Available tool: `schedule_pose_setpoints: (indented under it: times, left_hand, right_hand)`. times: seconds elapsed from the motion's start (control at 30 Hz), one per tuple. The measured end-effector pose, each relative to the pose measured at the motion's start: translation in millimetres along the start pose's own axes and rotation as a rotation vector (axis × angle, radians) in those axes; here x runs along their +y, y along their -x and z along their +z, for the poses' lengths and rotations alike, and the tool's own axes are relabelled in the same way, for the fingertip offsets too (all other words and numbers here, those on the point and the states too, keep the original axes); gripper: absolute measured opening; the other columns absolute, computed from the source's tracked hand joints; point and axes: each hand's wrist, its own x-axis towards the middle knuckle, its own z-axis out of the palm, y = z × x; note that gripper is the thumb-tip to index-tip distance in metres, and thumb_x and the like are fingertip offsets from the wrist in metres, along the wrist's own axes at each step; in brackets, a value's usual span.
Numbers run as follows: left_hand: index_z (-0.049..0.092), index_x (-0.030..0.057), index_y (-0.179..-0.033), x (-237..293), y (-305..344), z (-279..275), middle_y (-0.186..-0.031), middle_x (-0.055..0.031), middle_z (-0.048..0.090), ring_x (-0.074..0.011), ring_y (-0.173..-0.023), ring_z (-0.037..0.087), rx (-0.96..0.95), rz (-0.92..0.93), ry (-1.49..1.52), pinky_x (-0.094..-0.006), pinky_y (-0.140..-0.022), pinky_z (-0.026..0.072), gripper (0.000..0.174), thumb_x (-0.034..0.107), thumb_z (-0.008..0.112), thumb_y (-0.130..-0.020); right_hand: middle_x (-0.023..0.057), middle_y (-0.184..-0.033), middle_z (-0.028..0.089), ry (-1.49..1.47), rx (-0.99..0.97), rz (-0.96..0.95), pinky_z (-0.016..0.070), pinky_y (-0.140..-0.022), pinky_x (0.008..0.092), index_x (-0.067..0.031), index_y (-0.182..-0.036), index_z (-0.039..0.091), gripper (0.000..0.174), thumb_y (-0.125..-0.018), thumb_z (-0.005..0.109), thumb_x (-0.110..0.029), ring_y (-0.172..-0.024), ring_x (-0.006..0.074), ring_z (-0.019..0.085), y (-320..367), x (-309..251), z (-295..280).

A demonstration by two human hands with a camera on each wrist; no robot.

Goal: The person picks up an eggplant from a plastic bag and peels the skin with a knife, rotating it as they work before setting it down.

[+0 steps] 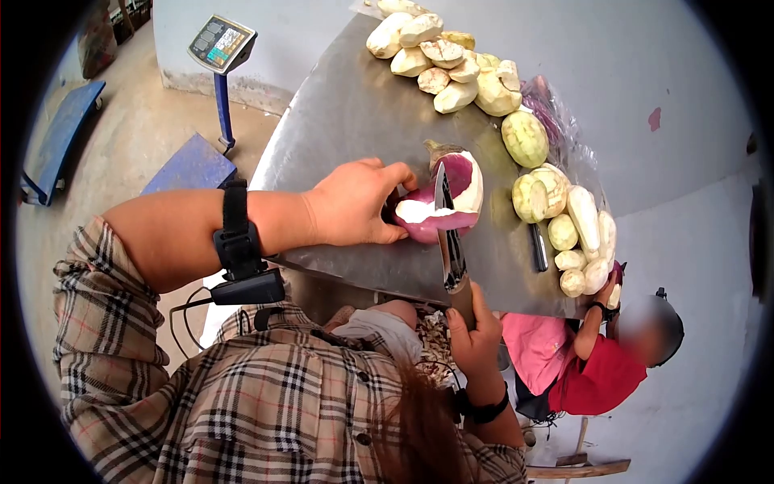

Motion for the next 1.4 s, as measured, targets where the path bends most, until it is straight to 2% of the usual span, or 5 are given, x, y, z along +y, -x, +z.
schedule_pose_setpoints:
  times: [0.2, 0.33, 0.47, 0.8, 1.4]
  left_hand:
    - [0.06, 0.0021, -0.108, 2, -6, -30, -0.094, -0.0122, 0.065, -0.0262, -0.089, 0.063, -0.232, -0.115, 0.081, -0.0361, -0.078, 0.0514, 0.039, 0.012, 0.07, -0.072]
    - [0.065, 0.002, -0.106, 11, -43, -78, -0.1, -0.0096, 0.067, -0.0204, -0.098, 0.061, -0.092, -0.069, 0.009, -0.0333, -0.092, 0.0466, 0.026, 0.006, 0.065, -0.081]
    - [0.067, 0.0081, -0.11, 42, -117, -86, -0.125, -0.0158, 0.057, -0.032, -0.113, 0.055, -0.318, 0.361, -0.245, -0.0398, -0.097, 0.0425, 0.032, 0.019, 0.069, -0.08]
    - [0.054, 0.0194, -0.134, 62, -192, -6, -0.124, -0.0151, 0.06, -0.0343, -0.116, 0.054, -1.101, 0.102, -0.633, -0.0417, -0.096, 0.0426, 0.074, 0.062, 0.069, -0.075]
    - [0.06, 0.0149, -0.127, 58, -187, -17, -0.106, -0.0133, 0.067, -0.0318, -0.107, 0.06, -1.05, 0.106, -0.532, -0.0399, -0.091, 0.0457, 0.073, 0.061, 0.072, -0.072]
  right_hand:
    - [0.0246, -0.1, 0.065, 0.102, 0.035, -0.206, 0.0513, -0.079, 0.0372, 0.0048, -0.126, 0.052, 0.045, -0.085, 0.064, -0.01, -0.089, 0.0372, 0.066, -17, 0, -11]
    - [0.0254, -0.104, 0.064, 0.134, 0.008, -0.23, 0.0504, -0.08, 0.0386, 0.0043, -0.125, 0.052, 0.044, -0.084, 0.065, -0.009, -0.092, 0.0399, 0.064, -24, 3, -27]
    - [0.0233, -0.095, 0.064, 0.116, -0.011, -0.21, 0.051, -0.073, 0.0389, 0.0006, -0.125, 0.053, 0.046, -0.082, 0.067, -0.009, -0.084, 0.0395, 0.064, -29, 0, -26]
    - [0.0208, -0.089, 0.065, 0.185, 0.102, -0.194, 0.0514, -0.066, 0.0415, -0.0035, -0.127, 0.052, 0.051, -0.08, 0.07, -0.012, -0.075, 0.0385, 0.063, -10, 2, -11]
    - [0.0128, -0.076, 0.06, 0.266, 0.145, -0.281, 0.0499, -0.058, 0.039, -0.0018, -0.127, 0.052, 0.055, -0.077, 0.072, -0.015, -0.062, 0.031, 0.06, -10, 0, 0]
